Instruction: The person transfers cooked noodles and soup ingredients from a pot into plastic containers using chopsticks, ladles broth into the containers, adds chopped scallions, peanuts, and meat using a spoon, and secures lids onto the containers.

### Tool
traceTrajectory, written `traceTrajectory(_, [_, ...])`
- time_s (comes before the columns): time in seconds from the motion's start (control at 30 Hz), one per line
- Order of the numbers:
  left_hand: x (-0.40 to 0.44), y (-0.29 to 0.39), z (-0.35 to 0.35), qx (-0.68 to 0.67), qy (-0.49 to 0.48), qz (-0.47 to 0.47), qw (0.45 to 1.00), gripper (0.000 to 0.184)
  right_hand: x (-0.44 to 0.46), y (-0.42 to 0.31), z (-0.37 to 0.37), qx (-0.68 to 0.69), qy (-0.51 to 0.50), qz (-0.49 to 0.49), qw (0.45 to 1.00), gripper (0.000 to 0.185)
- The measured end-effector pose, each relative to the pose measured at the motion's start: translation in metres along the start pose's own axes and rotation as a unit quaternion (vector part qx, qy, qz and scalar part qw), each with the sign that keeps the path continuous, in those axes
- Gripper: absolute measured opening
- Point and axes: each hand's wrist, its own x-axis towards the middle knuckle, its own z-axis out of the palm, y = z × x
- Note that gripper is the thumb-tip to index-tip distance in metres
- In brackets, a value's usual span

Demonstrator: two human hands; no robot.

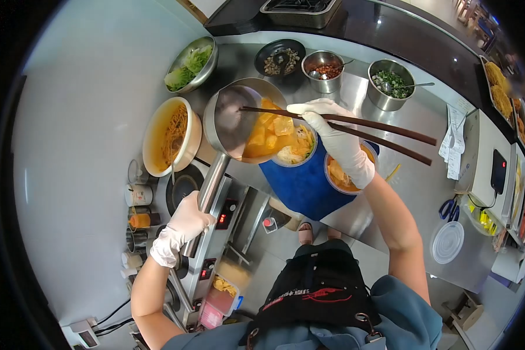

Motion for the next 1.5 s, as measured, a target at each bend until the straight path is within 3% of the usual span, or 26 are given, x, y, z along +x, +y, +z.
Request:
traceTrajectory(0.07, [-0.002, 0.002, 0.000, 0.006, 0.005, -0.005, 1.000, 0.036, -0.004, 0.013, 0.001, -0.046, -0.014, -0.018, 0.999, 0.014])
traceTrajectory(0.2, [-0.001, -0.006, 0.001, 0.012, 0.025, 0.001, 1.000, 0.035, -0.012, 0.009, -0.010, -0.021, -0.013, 0.052, 0.998, 0.014])
traceTrajectory(0.53, [0.000, -0.003, 0.007, 0.068, 0.045, -0.015, 0.997, 0.036, -0.008, 0.023, -0.017, -0.033, -0.042, 0.013, 0.998, 0.019])
traceTrajectory(0.6, [0.007, -0.017, 0.010, 0.108, 0.080, 0.040, 0.990, 0.034, -0.010, 0.023, -0.017, -0.025, -0.044, 0.016, 0.999, 0.019])
traceTrajectory(0.7, [0.007, -0.013, 0.012, 0.149, 0.102, 0.047, 0.982, 0.035, -0.012, 0.020, -0.021, -0.036, -0.053, 0.013, 0.998, 0.019])
traceTrajectory(0.8, [0.000, 0.011, 0.013, 0.177, 0.087, 0.000, 0.980, 0.043, -0.016, 0.017, -0.024, -0.022, -0.060, 0.058, 0.996, 0.019])
traceTrajectory(0.97, [-0.001, 0.017, 0.014, 0.201, 0.093, -0.002, 0.975, 0.045, -0.015, 0.009, -0.030, -0.046, -0.064, 0.013, 0.997, 0.019])
traceTrajectory(1.5, [-0.003, 0.018, 0.020, 0.258, 0.115, 0.025, 0.959, 0.040, -0.016, 0.011, -0.027, -0.012, -0.057, 0.056, 0.997, 0.021])
